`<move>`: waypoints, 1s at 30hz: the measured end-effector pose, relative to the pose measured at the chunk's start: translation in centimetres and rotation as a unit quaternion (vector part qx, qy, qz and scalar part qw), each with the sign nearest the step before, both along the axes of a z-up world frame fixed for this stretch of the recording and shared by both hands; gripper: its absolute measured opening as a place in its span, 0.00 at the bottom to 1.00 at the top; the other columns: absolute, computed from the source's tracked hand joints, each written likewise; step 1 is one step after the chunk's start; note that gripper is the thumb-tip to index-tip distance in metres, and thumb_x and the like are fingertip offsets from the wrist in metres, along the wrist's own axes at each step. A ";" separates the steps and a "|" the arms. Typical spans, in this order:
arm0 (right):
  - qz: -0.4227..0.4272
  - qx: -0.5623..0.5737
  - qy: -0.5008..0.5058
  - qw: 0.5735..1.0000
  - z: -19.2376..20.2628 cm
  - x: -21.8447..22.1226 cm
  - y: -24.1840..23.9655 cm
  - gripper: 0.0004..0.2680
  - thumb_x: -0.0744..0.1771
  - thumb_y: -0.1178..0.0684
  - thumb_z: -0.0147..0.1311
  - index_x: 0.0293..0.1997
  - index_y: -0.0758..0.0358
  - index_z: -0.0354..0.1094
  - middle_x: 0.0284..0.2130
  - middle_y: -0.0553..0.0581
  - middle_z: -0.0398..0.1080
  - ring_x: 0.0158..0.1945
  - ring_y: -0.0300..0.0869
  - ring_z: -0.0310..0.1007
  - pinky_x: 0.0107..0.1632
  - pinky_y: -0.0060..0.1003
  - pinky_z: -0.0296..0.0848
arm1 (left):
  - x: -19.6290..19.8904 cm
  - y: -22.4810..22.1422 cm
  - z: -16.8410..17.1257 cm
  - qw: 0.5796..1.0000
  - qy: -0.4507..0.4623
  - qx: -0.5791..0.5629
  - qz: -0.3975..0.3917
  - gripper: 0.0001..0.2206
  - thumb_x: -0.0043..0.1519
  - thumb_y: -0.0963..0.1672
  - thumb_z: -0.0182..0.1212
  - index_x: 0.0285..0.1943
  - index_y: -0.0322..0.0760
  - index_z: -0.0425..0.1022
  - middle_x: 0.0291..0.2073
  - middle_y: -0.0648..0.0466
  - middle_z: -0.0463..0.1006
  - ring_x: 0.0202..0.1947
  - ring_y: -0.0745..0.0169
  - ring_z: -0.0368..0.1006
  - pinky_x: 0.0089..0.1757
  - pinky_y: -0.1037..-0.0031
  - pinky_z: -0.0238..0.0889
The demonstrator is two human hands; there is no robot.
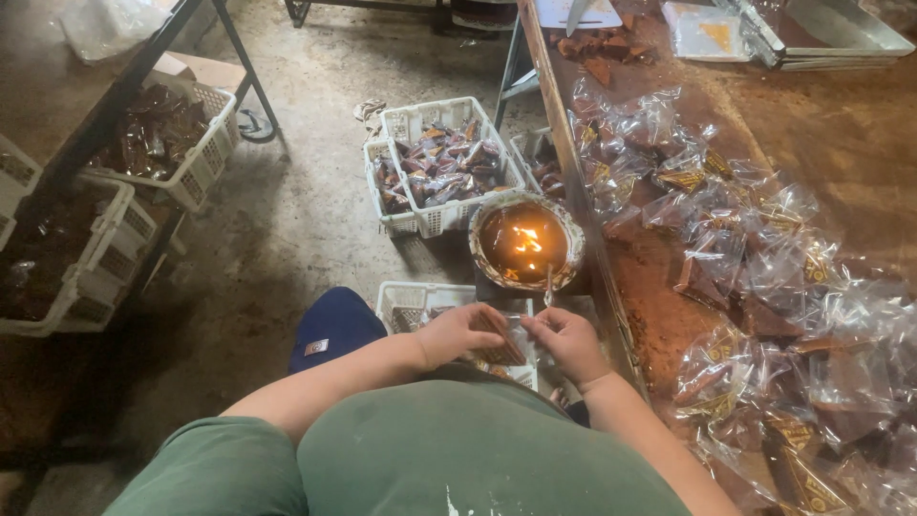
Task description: Sealing plastic pastry bags by folding the top and passing it over a small flame.
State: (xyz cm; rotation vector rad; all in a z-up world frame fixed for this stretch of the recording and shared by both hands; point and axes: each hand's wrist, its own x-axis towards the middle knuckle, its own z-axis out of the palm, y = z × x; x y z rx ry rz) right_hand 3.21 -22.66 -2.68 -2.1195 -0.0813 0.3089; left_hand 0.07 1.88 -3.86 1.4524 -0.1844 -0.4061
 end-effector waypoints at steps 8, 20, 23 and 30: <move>-0.010 0.182 -0.074 0.980 4.4 -1.9 1.5 0.17 0.67 0.55 0.59 0.64 0.48 0.67 0.22 0.50 0.72 0.26 0.32 0.69 0.33 0.25 0.73 | -0.8 0.2 1.4 0.996 0.017 0.042 0.078 0.08 0.59 0.46 0.72 0.42 0.41 0.81 0.38 0.53 0.86 0.42 0.68 0.79 0.46 0.74 0.72; -0.037 0.065 0.115 0.991 4.1 -1.7 1.8 0.11 0.65 0.43 0.64 0.41 0.58 0.79 0.31 0.59 0.79 0.39 0.43 0.76 0.50 0.39 0.74 | 0.5 -0.2 0.1 0.986 -0.005 0.065 0.152 0.13 0.58 0.39 0.66 0.52 0.39 0.82 0.39 0.49 0.86 0.42 0.61 0.81 0.47 0.71 0.73; -0.053 0.185 0.181 0.964 3.5 -1.2 1.8 0.09 0.66 0.49 0.62 0.43 0.64 0.75 0.35 0.60 0.77 0.42 0.44 0.76 0.51 0.41 0.76 | -0.6 -1.4 3.1 0.974 -0.059 0.217 -0.014 0.21 0.58 0.46 0.65 0.62 0.41 0.75 0.48 0.46 0.83 0.52 0.52 0.78 0.53 0.63 0.71; -0.067 0.327 0.148 0.931 5.7 -1.7 2.2 0.16 0.69 0.53 0.53 0.66 0.53 0.58 0.57 0.56 0.64 0.54 0.44 0.65 0.58 0.39 0.64 | -0.2 -2.0 1.5 0.940 -0.034 0.329 -0.078 0.34 0.59 0.58 0.61 0.69 0.35 0.66 0.56 0.41 0.77 0.60 0.44 0.72 0.57 0.59 0.67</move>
